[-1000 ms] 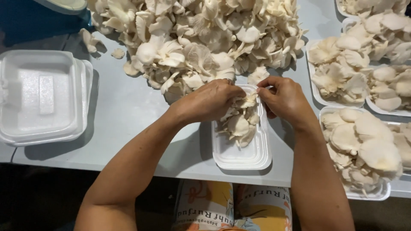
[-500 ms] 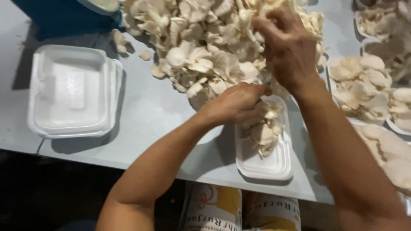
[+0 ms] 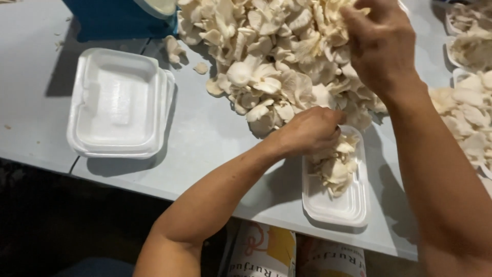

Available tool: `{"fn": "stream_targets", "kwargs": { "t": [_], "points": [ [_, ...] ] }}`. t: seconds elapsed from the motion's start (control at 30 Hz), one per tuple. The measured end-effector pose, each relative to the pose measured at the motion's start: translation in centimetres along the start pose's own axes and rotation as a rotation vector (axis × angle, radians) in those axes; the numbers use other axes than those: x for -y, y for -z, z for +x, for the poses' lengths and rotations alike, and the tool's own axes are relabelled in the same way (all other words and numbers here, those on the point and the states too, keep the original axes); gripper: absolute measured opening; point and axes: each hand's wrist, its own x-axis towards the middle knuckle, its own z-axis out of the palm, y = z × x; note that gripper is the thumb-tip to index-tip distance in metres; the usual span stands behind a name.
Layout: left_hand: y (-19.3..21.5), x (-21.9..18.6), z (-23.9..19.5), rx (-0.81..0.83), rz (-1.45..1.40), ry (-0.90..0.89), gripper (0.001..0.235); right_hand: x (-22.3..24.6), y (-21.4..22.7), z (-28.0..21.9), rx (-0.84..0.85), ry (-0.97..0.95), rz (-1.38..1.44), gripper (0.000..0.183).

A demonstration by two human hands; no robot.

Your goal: The person separates oyster mushrooms from a large pile on a table and places them into white styrofoam containers. They handle the mushrooms by hand, arranging them into the containers one by one.

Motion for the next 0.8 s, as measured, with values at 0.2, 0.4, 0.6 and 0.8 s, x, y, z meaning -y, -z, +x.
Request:
{"fn": "stream_targets", "kwargs": {
  "t": [0.2, 0.4, 0.6, 0.8],
  "points": [
    [-0.1, 0.4, 0.3, -0.002, -0.219, 0.1, 0.043, 1.1, 7.9, -5.2, 0.108, -0.379, 0.511, 0.021],
    [-2.5, 1.6, 1.6, -0.383, -0.225, -0.06, 0.033, 3.2, 10.7, -8.7, 0.669, -0.945, 1.098, 0.022],
    [-4.3, 0.5, 0.6, -0.461, -0.399, -0.098, 0.033, 3.9, 9.3, -10.0, 0.715, -1.009, 0.986, 0.022],
    [-5.9, 0.1, 0.4, -0.483, -0.255, -0.165, 0.028, 4.5, 8.0, -10.9, 0.809, -0.978, 1.048, 0.019]
  ]
}}
